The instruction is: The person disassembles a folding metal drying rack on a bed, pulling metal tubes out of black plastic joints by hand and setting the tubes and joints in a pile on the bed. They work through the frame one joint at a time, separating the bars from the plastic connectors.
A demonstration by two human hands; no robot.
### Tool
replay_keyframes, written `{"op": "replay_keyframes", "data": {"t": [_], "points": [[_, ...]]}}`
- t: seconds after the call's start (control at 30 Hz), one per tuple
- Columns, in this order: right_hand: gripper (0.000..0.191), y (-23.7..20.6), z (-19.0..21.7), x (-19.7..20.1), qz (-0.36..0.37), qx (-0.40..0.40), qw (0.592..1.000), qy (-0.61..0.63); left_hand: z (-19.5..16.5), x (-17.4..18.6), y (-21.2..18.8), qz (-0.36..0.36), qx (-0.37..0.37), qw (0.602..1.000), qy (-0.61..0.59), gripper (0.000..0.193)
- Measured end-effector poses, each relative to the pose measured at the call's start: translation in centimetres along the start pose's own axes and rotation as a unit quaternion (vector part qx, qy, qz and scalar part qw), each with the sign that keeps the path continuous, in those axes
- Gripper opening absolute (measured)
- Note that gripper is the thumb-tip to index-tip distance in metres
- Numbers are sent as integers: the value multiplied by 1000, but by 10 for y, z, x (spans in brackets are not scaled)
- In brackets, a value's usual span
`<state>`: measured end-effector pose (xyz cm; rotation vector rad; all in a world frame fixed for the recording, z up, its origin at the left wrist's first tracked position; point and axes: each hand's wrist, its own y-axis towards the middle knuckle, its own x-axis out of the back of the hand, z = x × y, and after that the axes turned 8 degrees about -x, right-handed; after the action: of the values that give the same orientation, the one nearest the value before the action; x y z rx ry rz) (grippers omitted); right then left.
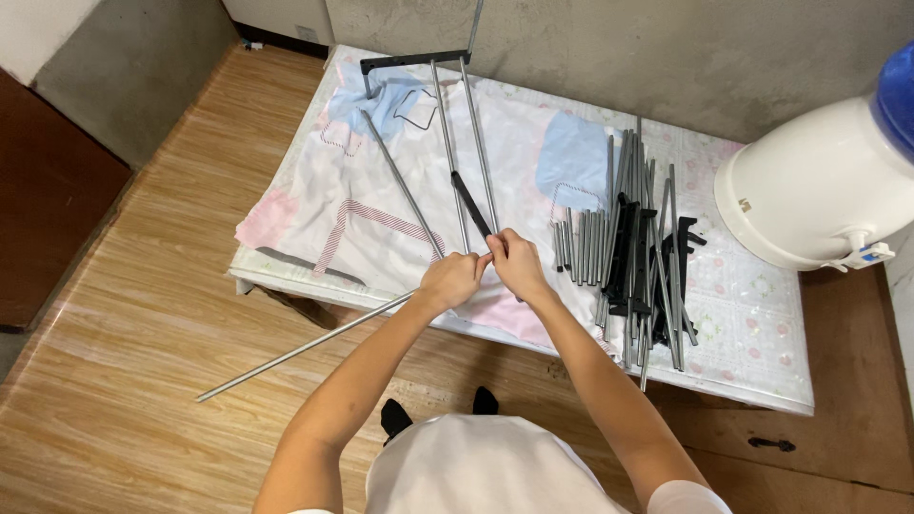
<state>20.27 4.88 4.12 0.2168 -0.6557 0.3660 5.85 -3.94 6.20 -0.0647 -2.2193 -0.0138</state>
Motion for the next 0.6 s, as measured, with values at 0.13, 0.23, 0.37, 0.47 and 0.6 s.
{"op": "replay_keyframes", "data": {"t": [0.13,0.23,0.37,0.47,0.6], "points": [[21,0,4,18,18,53,998,25,-6,18,3,12,-2,998,-69,56],[22,1,0,27,-14,195,980,34,-6,22,9,19,-32,993,-114,57],[24,4,-8,31,-35,203,979,9,-9,20,14,4,-82,985,-152,59],[27,11,-10,28,21,60,998,29,-12,16,12,0,-4,999,-45,56],[34,23,-13,29,130,-161,969,138,-18,7,6,2,-28,999,31,58]]}}
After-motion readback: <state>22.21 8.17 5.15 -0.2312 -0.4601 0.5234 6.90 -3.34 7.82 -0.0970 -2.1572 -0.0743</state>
